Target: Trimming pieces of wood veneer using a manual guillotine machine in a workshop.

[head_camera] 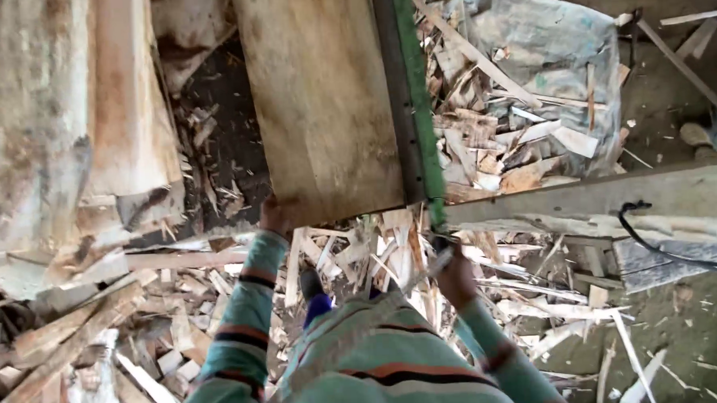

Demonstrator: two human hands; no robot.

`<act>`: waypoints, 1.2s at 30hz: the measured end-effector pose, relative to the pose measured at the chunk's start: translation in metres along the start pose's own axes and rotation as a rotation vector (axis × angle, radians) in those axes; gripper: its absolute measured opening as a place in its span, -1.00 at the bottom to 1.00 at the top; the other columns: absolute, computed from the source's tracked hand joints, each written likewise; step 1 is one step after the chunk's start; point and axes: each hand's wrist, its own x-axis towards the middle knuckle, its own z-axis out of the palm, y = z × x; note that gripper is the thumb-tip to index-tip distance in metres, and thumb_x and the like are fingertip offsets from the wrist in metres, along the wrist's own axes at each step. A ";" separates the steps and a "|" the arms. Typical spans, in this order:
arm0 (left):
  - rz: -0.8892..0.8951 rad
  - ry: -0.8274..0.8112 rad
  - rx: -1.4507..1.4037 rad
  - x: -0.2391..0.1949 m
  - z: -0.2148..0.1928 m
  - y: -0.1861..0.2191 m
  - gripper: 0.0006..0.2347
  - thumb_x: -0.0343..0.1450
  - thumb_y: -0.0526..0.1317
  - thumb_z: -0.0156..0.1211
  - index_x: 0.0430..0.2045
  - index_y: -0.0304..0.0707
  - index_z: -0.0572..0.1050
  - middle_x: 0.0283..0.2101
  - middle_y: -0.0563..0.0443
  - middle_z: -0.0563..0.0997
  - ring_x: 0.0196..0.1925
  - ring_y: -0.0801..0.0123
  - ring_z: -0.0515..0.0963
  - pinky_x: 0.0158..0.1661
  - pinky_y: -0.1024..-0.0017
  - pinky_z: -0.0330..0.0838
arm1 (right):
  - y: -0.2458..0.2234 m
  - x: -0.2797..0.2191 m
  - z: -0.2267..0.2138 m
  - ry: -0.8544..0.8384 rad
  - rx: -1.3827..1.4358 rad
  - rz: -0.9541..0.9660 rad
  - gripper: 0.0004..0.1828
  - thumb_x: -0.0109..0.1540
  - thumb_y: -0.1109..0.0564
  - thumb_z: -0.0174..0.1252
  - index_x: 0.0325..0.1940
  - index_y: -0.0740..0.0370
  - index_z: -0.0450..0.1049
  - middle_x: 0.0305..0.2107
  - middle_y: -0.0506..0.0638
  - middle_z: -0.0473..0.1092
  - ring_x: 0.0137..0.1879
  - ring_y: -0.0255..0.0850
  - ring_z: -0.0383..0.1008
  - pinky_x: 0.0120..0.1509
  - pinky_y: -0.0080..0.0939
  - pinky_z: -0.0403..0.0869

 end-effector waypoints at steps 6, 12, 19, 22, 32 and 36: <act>-0.053 0.043 0.010 -0.014 0.016 0.033 -0.61 0.27 -0.49 0.33 0.01 -0.39 0.53 -0.12 -0.05 0.66 -0.16 0.20 0.64 -0.17 0.28 0.58 | -0.048 -0.019 -0.002 -0.027 -0.742 -0.225 -0.20 0.19 0.18 0.21 0.46 0.33 0.07 -0.36 0.19 0.51 -0.29 0.11 0.48 -0.21 0.10 0.42; -0.069 -0.022 -0.067 -0.007 0.015 0.060 -0.74 0.33 -0.52 0.31 -0.11 -0.44 0.54 -0.07 -0.19 0.67 -0.08 0.07 0.67 -0.04 0.18 0.64 | -0.162 -0.058 -0.007 -0.160 -0.545 -0.472 -0.70 0.28 0.27 0.14 0.09 0.35 0.37 -0.26 0.17 0.50 -0.18 0.06 0.48 -0.02 0.00 0.47; -0.167 0.018 -0.126 -0.066 0.025 0.095 -0.72 0.33 -0.39 0.26 -0.07 -0.28 0.52 -0.08 -0.13 0.69 -0.07 0.09 0.68 -0.04 0.23 0.65 | -0.186 -0.062 -0.012 -0.108 -0.953 -0.924 -0.65 0.21 0.29 0.14 0.09 0.31 0.33 -0.31 0.17 0.47 -0.28 0.08 0.46 -0.13 0.03 0.46; -0.105 -0.067 -0.014 -0.066 -0.012 0.051 -0.68 0.31 -0.39 0.32 -0.03 -0.40 0.54 -0.08 -0.12 0.69 -0.09 0.13 0.66 -0.07 0.24 0.61 | -0.186 -0.062 -0.011 -0.141 -0.788 -0.737 -0.60 0.18 0.25 0.20 0.08 0.35 0.31 -0.44 0.12 0.45 -0.42 0.05 0.44 -0.31 -0.01 0.44; 0.121 -0.153 0.258 -0.130 -0.098 0.091 -0.58 0.23 -0.37 0.37 0.00 -0.42 0.53 0.00 -0.10 0.67 0.00 0.21 0.64 0.04 0.30 0.54 | -0.247 -0.087 0.013 -0.066 -0.558 -0.236 -0.69 0.15 0.14 0.21 -0.06 0.29 0.40 -0.68 0.04 0.37 -0.62 -0.19 0.36 -0.55 -0.12 0.33; 0.173 -0.134 0.297 -0.152 -0.119 0.102 -0.56 0.22 -0.37 0.37 0.02 -0.44 0.51 0.03 -0.15 0.64 0.04 0.19 0.61 0.05 0.30 0.50 | -0.266 -0.101 0.023 -0.083 -0.398 -0.021 -0.66 0.14 0.15 0.22 -0.03 0.29 0.41 -0.69 0.02 0.35 -0.66 -0.21 0.33 -0.62 -0.15 0.30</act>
